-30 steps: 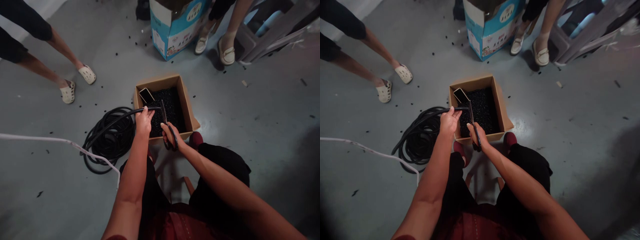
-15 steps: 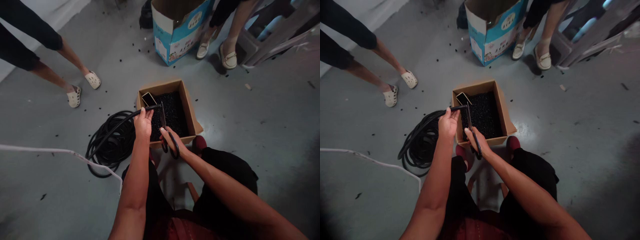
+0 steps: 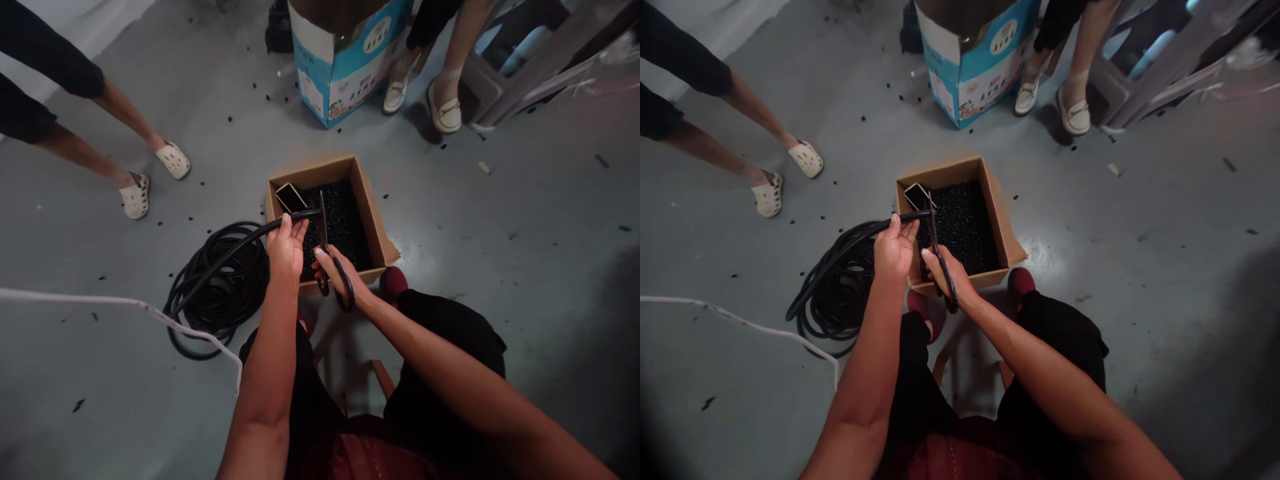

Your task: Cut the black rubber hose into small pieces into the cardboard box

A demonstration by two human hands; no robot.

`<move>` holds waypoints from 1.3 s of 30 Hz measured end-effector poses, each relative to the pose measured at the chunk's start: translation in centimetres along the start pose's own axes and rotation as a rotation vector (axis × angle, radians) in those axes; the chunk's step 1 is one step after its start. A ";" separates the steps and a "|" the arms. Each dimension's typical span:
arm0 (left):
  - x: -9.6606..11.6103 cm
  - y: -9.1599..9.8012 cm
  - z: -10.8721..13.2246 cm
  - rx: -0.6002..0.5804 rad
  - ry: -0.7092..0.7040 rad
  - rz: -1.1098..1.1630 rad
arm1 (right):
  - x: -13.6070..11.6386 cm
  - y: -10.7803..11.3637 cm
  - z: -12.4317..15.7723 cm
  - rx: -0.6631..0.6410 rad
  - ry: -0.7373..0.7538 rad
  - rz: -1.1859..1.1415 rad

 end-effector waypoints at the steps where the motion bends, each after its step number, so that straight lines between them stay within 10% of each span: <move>1: 0.0 -0.1 0.0 0.001 0.002 -0.001 | 0.0 0.0 0.0 -0.001 0.003 -0.004; 39: 0.0 -0.3 0.2 0.026 -0.012 -0.028 | -0.6 0.0 -0.2 0.004 0.001 0.030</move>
Point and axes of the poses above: each hand's wrist, its own z-axis away from the middle knuckle, its own y-axis out of the back of the hand, x = y × z, the point moved 5 cm from there along -z, towards the middle knuckle, and after that the axes turned 4 degrees about y, right-handed, at the moved point
